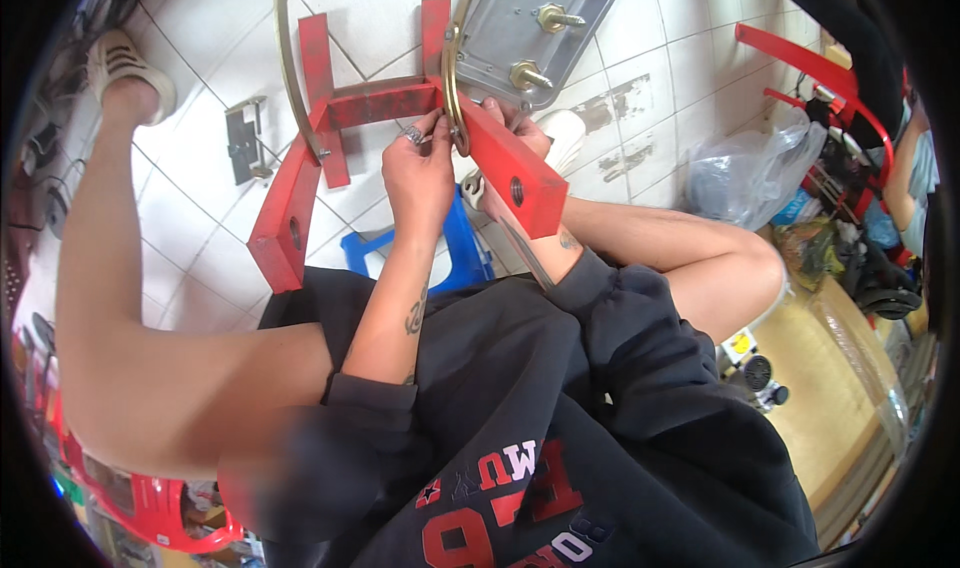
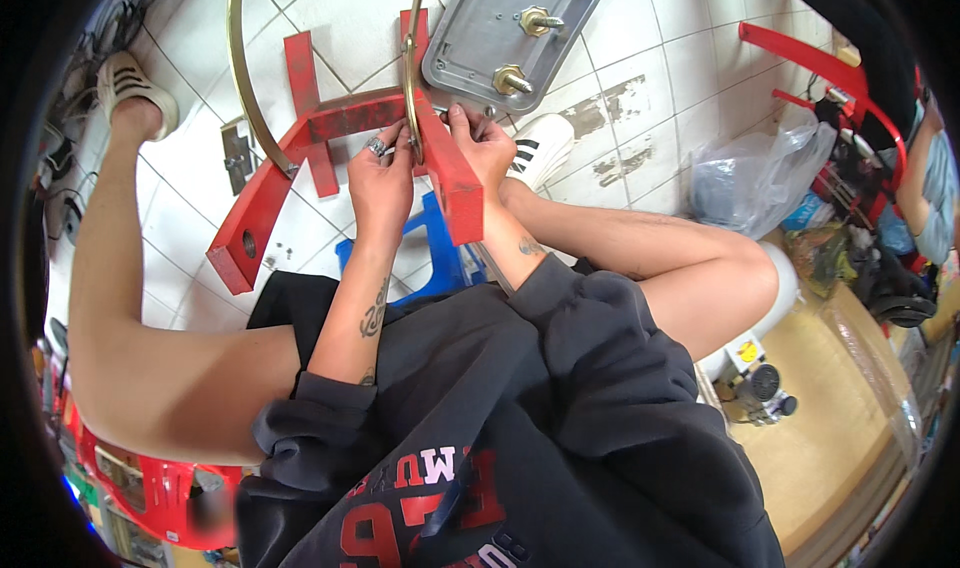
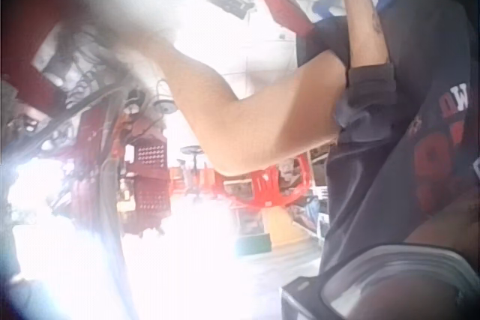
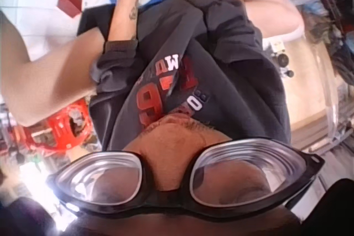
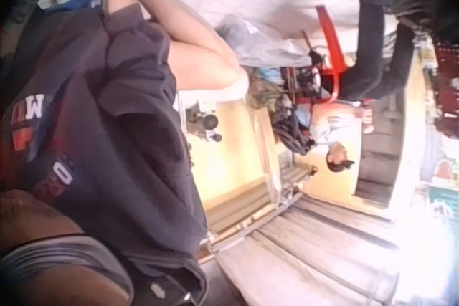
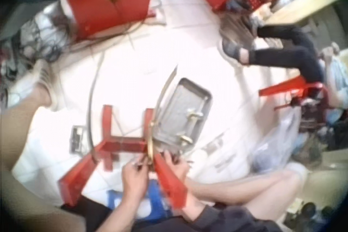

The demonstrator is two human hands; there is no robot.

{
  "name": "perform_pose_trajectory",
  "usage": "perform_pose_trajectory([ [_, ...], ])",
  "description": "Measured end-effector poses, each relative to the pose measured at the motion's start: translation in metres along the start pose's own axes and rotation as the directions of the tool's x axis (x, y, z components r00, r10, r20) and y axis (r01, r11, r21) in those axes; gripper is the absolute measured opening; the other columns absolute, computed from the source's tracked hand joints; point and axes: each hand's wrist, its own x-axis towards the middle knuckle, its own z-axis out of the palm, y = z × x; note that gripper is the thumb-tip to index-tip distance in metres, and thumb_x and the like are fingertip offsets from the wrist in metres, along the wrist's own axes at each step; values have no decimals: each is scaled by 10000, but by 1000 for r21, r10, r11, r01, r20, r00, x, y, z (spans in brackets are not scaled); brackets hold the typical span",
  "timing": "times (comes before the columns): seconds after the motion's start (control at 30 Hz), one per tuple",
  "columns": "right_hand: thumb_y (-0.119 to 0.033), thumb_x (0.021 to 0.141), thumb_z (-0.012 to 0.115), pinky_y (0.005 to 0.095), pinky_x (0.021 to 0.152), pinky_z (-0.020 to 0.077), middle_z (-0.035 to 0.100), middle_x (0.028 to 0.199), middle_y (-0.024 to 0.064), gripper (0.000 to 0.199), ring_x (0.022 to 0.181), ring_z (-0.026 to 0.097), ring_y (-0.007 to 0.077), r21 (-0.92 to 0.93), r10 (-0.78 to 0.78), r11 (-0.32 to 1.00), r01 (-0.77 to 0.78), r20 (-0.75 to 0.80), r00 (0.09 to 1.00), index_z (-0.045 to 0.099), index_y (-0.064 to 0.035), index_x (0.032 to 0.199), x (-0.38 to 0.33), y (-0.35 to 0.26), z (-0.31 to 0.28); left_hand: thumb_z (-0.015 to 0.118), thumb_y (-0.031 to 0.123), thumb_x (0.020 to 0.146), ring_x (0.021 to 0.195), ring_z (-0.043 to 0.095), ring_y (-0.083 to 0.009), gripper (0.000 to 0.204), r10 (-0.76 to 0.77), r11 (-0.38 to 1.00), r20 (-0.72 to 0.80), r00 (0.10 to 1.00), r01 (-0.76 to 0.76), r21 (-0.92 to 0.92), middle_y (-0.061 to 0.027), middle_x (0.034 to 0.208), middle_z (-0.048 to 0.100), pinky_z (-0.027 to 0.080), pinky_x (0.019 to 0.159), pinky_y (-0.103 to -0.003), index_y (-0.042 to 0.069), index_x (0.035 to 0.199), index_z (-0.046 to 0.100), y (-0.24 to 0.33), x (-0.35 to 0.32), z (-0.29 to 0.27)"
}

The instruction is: The person sits on the floor and assembles a red metal frame by inserting a brass-colored curved bracket into the structure. They use a screwdriver to tighten screws and secure the bracket to the frame, repeatedly adjusting the components to ensure a proper fit.

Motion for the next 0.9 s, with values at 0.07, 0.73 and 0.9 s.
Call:
perform_pose_trajectory([
  [0.07,-121,940,656,259,594,491,723,823,93,185,669,610,92,19,55,998,-54,-62,997,718,51,962,-10,-9,4,593,132,966,794,677,-134,271,-67,997,37,997,68,-35,-121,865,720,507,703,-269,-32,1169,667,-1,3,1],
  [0.73,-100,901,672,262,665,498,733,810,98,176,719,652,102,187,61,981,-47,-71,996,724,63,944,-13,5,-7,504,211,1027,1026,635,-215,305,-25,999,127,992,29,-31,-95,1216,612,517,843,-320,48,1285,501,-13,-11,14],
  [0.9,-71,877,678,292,680,512,727,784,147,175,728,691,158,216,82,975,-59,-98,992,704,97,920,-11,14,-7,502,196,1030,975,654,-207,284,-22,999,109,994,27,-47,-100,1194,614,540,788,-299,43,1269,495,-10,-14,19],
])
